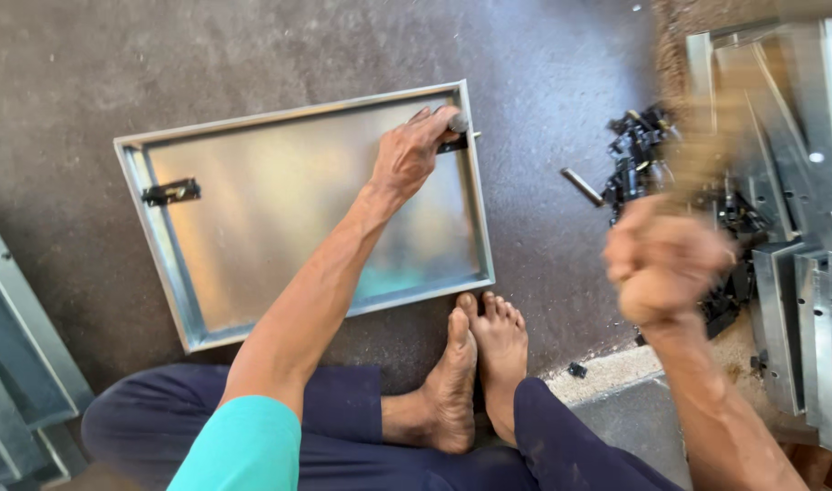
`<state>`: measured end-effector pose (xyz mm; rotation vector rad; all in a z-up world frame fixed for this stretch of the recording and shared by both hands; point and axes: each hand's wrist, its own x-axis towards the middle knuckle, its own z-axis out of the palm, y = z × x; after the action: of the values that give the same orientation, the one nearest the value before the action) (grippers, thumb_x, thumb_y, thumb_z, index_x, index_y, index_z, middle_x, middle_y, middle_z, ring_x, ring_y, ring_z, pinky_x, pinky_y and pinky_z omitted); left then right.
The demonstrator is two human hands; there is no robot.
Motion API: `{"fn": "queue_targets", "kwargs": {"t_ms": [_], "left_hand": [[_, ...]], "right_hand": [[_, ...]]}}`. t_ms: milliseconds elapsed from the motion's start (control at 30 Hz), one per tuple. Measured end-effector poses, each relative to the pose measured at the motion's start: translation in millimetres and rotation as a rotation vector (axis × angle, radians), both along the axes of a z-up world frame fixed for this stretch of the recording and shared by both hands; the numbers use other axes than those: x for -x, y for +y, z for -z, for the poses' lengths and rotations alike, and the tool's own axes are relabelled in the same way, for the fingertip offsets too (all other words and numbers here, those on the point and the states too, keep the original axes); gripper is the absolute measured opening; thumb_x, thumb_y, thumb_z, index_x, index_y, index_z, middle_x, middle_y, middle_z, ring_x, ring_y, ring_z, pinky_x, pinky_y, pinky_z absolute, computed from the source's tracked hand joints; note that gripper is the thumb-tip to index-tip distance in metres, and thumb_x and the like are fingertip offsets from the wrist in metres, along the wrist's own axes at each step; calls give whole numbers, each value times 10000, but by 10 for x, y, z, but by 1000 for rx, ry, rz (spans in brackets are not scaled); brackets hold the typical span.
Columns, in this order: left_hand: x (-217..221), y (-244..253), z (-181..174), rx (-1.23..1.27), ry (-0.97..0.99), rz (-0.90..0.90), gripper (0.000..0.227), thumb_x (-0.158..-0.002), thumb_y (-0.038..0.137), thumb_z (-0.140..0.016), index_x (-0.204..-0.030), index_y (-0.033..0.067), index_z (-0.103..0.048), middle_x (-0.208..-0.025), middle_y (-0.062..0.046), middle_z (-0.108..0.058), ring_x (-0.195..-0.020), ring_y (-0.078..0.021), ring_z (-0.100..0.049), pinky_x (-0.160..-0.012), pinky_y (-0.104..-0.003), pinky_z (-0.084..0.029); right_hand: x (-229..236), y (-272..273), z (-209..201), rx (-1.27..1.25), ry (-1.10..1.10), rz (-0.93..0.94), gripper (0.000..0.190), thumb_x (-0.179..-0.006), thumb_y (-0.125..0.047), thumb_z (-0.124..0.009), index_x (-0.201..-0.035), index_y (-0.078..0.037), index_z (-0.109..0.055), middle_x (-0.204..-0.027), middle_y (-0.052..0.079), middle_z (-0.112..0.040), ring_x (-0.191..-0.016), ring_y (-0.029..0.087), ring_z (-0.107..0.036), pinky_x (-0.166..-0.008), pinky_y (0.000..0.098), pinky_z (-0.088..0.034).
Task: The person sits on the floor and assembles metal frames by attaching black metal brackets to the corners. They use a hammer to drive pins into the brackets, securing them to the frame. The person repeatedly picks up frames, aligns brackets, and hammers them into place.
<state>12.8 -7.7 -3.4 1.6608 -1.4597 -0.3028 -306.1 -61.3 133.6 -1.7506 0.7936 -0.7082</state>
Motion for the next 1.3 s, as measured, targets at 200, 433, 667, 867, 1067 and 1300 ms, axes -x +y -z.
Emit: {"fn": "queue_targets", "kwargs": {"t_ms": [200,433,667,867,1067,1300], "left_hand": [[-32,-54,28,9,24,3,257,-1010,35,-612,-1236,154,-589,-967,-60,-749,-899,-338,-731,-957,-472,-565],[-13,-76,124,39,13,-89,333,-969,102,-689,-1284,186,-624,-973,-134,-734,-871,-355,-732,-709,-427,-591],[8,-19,112,112,-48,-52,394,-953,-51,-590,-1290,148,-635,-976,-104,-768,-910,-317,-744,-972,-407,-609],[138,-34,-84,-35,231,34,361,-951,-64,-641,-1249,130,-706,-1059,-117,-771,-997,-274,-771,-867,-363,-603],[-193,158,-190,-41,-276,-90,531,-733,503,-968,-1098,174,-766,-1538,-240,-450,-1447,-456,-320,-1183,-602,-155],[-177,203,-34,-92,-173,-108,260,-782,395,-965,-919,210,-844,-1565,-119,-514,-1506,-350,-378,-1295,-546,-122]], "right_hand": [[-121,246,565,398,643,-31,520,-1088,-411,-443,-635,-164,-503,-473,-13,-419,-405,128,-364,-383,308,-287],[-289,159,-64,5,-20,149,476,-1018,-593,-391,-927,-171,-593,-565,-31,-481,-402,33,-416,-324,245,-315],[-360,413,420,-75,736,5,573,-1162,-471,-418,-762,-80,-543,-609,89,-508,-487,171,-402,-415,385,-340],[476,787,388,-40,773,312,346,-1017,-347,-576,-922,-26,-665,-633,171,-621,-539,295,-629,-520,422,-470],[1278,927,580,232,716,314,298,-988,-296,-687,-991,1,-691,-924,194,-703,-809,327,-671,-726,431,-520],[1341,307,1014,273,636,648,220,-967,-95,-793,-1139,31,-735,-1008,198,-694,-827,306,-674,-724,387,-524]]}}
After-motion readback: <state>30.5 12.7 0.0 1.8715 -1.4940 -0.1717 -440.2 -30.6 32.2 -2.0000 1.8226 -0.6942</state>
